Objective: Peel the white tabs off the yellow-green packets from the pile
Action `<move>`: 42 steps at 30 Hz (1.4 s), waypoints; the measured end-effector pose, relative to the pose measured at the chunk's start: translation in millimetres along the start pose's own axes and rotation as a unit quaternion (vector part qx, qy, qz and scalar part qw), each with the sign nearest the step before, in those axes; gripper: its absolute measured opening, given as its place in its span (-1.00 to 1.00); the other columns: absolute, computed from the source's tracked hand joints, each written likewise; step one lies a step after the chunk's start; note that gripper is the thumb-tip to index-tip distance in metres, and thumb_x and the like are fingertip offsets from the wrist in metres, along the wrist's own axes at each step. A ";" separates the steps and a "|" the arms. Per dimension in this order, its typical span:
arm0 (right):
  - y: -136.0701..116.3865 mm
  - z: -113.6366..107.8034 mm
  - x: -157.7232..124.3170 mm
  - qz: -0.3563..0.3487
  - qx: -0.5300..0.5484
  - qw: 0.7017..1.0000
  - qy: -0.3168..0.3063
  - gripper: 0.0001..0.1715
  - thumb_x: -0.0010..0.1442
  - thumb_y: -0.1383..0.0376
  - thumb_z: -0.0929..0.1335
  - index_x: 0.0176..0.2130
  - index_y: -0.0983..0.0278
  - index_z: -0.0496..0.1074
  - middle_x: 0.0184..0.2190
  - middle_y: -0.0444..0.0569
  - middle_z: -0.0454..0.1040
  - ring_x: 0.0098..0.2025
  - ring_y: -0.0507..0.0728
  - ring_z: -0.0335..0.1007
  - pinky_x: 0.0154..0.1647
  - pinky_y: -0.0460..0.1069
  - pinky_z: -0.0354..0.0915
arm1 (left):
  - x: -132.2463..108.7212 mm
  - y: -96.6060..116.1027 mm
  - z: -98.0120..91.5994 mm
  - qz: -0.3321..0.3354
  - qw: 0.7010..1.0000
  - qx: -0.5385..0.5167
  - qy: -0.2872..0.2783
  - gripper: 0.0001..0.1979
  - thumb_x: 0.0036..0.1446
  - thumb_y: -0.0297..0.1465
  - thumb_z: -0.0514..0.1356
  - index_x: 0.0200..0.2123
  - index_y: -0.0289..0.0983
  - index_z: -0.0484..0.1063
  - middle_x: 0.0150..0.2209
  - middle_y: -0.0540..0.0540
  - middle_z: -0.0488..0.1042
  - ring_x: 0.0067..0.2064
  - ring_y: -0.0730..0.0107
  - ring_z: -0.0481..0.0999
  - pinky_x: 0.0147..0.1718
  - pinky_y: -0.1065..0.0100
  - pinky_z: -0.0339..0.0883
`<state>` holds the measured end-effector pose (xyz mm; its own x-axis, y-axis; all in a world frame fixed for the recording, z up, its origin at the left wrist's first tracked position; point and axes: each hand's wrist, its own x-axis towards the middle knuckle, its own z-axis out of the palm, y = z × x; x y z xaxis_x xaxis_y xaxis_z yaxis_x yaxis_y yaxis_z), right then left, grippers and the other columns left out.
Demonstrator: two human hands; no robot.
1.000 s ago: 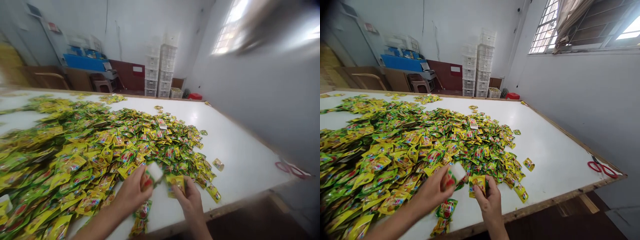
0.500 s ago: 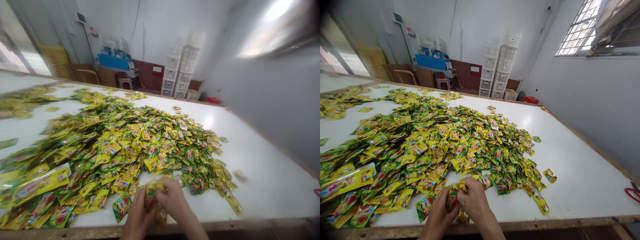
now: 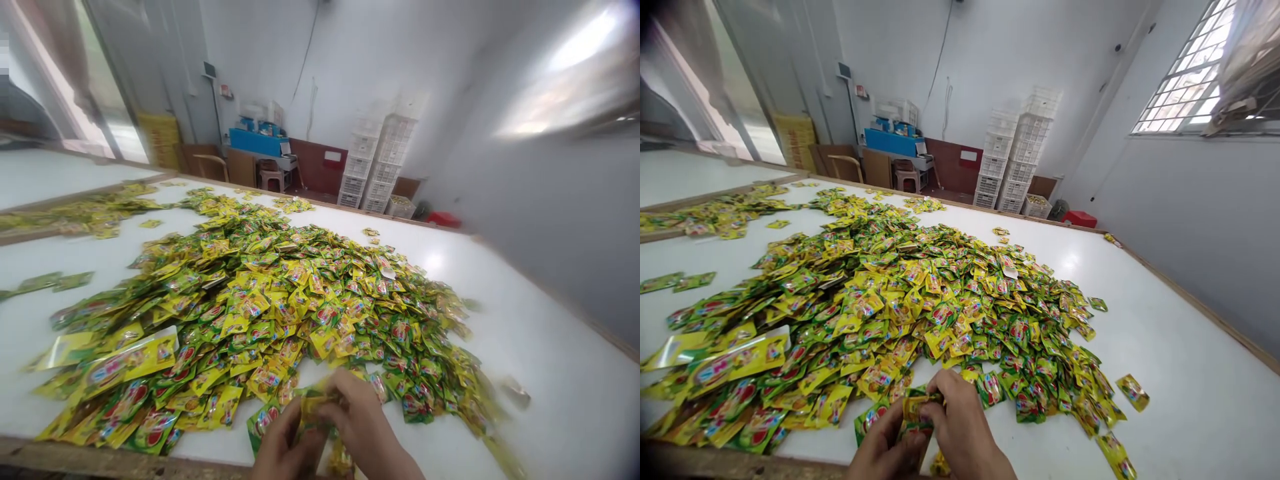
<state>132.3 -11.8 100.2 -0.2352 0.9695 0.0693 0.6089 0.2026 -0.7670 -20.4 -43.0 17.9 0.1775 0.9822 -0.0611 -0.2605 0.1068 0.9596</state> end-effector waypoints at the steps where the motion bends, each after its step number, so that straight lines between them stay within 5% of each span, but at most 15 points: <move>1: 2.2 4.5 1.0 -0.003 0.009 1.000 0.011 -0.83 0.03 0.49 0.38 -0.42 0.21 0.43 -0.44 -0.16 0.46 -0.34 0.08 0.37 -0.32 -0.08 0.18 | -0.8 0.6 -2.8 -0.006 1.000 -0.011 -0.008 -0.65 0.01 -0.20 0.32 -0.11 -0.13 0.54 -0.12 -0.11 0.58 -0.03 -0.01 0.49 -0.03 0.16 0.35; 13: 13.5 37.8 -7.7 -0.049 0.031 0.996 0.063 -0.83 0.05 0.46 0.43 -0.35 0.19 0.53 -0.42 -0.13 0.51 -0.34 0.08 0.43 -0.31 -0.10 0.27 | -1.4 -13.8 -9.9 -0.032 0.999 -0.008 0.037 -0.71 -0.07 -0.27 0.38 -0.25 -0.25 0.53 -0.27 -0.11 0.58 -0.17 0.11 0.50 -0.11 0.19 0.36; 26: 18.6 6.1 3.0 -0.089 0.019 0.996 0.016 -0.76 0.15 0.49 0.39 -0.26 0.19 0.58 -0.33 -0.08 0.50 -0.22 0.10 0.39 -0.17 -0.03 0.28 | 2.7 -9.1 -13.2 -0.057 0.997 0.050 -0.034 -0.63 0.08 -0.27 0.31 -0.03 -0.23 0.49 -0.10 -0.11 0.59 0.04 0.05 0.47 0.08 0.14 0.29; 30: 19.8 9.7 -1.9 -0.081 -0.044 0.996 -0.011 -0.84 0.09 0.45 0.44 -0.42 0.19 0.58 -0.24 -0.05 0.45 -0.07 0.17 0.30 -0.06 0.03 0.26 | 2.2 -9.1 -13.3 -0.054 0.997 0.050 -0.030 -0.60 0.08 -0.28 0.32 0.01 -0.22 0.48 -0.01 -0.14 0.56 0.09 0.04 0.46 0.12 0.11 0.27; 34: 23.7 7.5 -11.4 -0.052 0.029 0.997 -0.044 -0.79 0.24 0.31 0.36 -0.39 0.18 0.58 -0.17 -0.03 0.47 -0.02 0.17 0.33 0.02 0.05 0.27 | -1.1 -5.9 -15.8 -0.060 0.996 0.061 -0.021 -0.49 0.03 -0.22 0.34 0.08 -0.20 0.46 0.11 -0.16 0.50 0.16 0.00 0.41 0.18 0.06 0.22; 38: 32.3 10.8 -18.9 0.072 0.201 0.976 0.051 -0.73 0.23 0.10 0.35 -0.20 0.23 0.52 -0.34 -0.03 0.49 -0.33 0.13 0.42 -0.38 -0.03 0.35 | -7.2 -1.0 -21.3 -0.117 0.992 0.027 0.029 -0.52 0.16 -0.07 0.18 0.07 -0.15 0.49 0.16 -0.08 0.46 0.26 0.07 0.32 0.22 0.08 0.20; 42: 38.7 34.2 -22.9 0.172 0.329 0.927 -0.046 -0.64 0.12 0.04 0.40 -0.25 0.27 0.51 -0.54 -0.16 0.40 -0.65 -0.02 0.19 -0.68 -0.12 0.15 | -5.6 11.4 -22.3 -0.147 0.989 -0.025 0.017 -0.60 0.16 -0.14 0.20 -0.01 -0.19 0.55 0.08 -0.11 0.54 0.19 0.07 0.41 0.23 0.08 0.18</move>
<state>135.3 -30.9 47.1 -0.1956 0.9391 -0.2826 0.0725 -0.2735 -0.9591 -45.6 -43.9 23.0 0.2215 0.9123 -0.3445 -0.2492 0.3945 0.8845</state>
